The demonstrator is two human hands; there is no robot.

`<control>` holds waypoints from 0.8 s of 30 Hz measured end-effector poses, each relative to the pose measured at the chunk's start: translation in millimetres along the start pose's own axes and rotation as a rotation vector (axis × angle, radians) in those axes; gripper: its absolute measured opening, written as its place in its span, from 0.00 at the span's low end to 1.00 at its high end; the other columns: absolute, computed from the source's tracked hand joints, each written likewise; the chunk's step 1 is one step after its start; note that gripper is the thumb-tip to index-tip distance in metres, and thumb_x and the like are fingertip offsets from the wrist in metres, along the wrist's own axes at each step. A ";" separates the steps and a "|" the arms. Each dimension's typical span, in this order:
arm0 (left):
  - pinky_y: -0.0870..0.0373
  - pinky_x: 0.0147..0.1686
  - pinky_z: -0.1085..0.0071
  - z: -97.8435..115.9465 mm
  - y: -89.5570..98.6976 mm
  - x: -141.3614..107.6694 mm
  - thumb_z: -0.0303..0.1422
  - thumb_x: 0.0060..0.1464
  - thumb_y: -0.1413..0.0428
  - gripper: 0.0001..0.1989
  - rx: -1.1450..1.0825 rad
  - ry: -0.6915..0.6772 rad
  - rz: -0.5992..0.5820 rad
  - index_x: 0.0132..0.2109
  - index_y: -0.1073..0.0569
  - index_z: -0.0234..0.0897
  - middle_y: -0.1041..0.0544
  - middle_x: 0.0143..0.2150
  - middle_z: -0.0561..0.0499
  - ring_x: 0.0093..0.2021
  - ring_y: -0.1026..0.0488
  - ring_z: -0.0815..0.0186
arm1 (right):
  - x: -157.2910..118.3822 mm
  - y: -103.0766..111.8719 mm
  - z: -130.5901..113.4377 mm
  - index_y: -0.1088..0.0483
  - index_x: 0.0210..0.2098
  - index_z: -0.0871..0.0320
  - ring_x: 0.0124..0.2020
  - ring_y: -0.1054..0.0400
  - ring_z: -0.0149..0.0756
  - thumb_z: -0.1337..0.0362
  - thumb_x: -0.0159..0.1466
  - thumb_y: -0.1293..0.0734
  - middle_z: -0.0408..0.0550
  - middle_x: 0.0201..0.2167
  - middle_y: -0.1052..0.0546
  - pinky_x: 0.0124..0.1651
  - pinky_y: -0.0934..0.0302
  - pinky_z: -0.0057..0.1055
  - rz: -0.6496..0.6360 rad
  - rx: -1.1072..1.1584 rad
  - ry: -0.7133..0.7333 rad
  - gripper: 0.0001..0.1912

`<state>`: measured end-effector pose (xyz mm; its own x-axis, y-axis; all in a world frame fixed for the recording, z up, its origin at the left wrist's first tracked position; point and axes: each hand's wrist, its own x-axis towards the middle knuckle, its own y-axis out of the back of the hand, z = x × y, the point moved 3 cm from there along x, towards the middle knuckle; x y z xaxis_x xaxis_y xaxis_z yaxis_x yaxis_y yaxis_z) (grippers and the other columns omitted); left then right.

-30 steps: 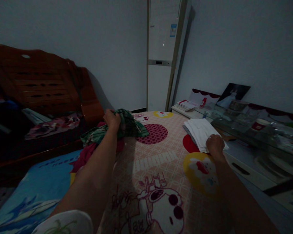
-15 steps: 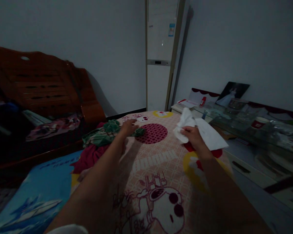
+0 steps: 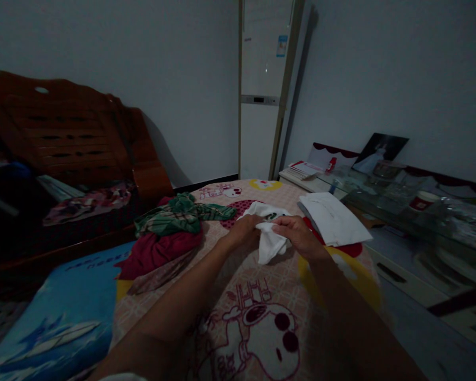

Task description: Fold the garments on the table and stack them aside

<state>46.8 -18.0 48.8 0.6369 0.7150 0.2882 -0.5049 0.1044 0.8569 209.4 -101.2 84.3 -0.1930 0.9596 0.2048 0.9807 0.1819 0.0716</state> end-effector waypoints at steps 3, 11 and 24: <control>0.30 0.45 0.66 -17.2 59.6 1.7 0.23 0.51 0.51 0.14 -0.059 0.289 0.413 0.41 0.24 0.33 0.20 0.41 0.44 0.43 0.24 0.58 | 4.5 16.6 11.0 0.22 0.36 0.59 0.29 0.29 0.35 0.50 0.54 0.28 0.47 0.28 0.21 0.27 0.37 0.27 0.186 0.018 0.010 0.19; 0.34 0.53 0.66 -57.0 216.8 -107.0 0.19 0.41 0.55 0.21 0.322 0.527 1.488 0.41 0.24 0.29 0.22 0.42 0.42 0.48 0.27 0.62 | 2.9 48.1 65.4 0.25 0.36 0.61 0.22 0.28 0.33 0.55 0.52 0.28 0.47 0.24 0.21 0.22 0.35 0.26 0.296 0.014 -0.201 0.17; 0.26 0.38 0.66 -83.4 163.8 -117.4 0.40 0.52 0.46 0.18 0.205 0.625 0.007 0.47 0.21 0.40 0.17 0.38 0.46 0.33 0.21 0.59 | 10.4 32.2 95.3 0.25 0.33 0.61 0.18 0.30 0.33 0.55 0.53 0.30 0.48 0.20 0.22 0.20 0.36 0.27 0.297 -0.025 -0.218 0.15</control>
<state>-159.3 -27.2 119.6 0.1448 0.9885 0.0442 -0.3466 0.0088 0.9380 242.0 -64.9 -4.3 0.1136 0.9935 0.0079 0.9914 -0.1139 0.0650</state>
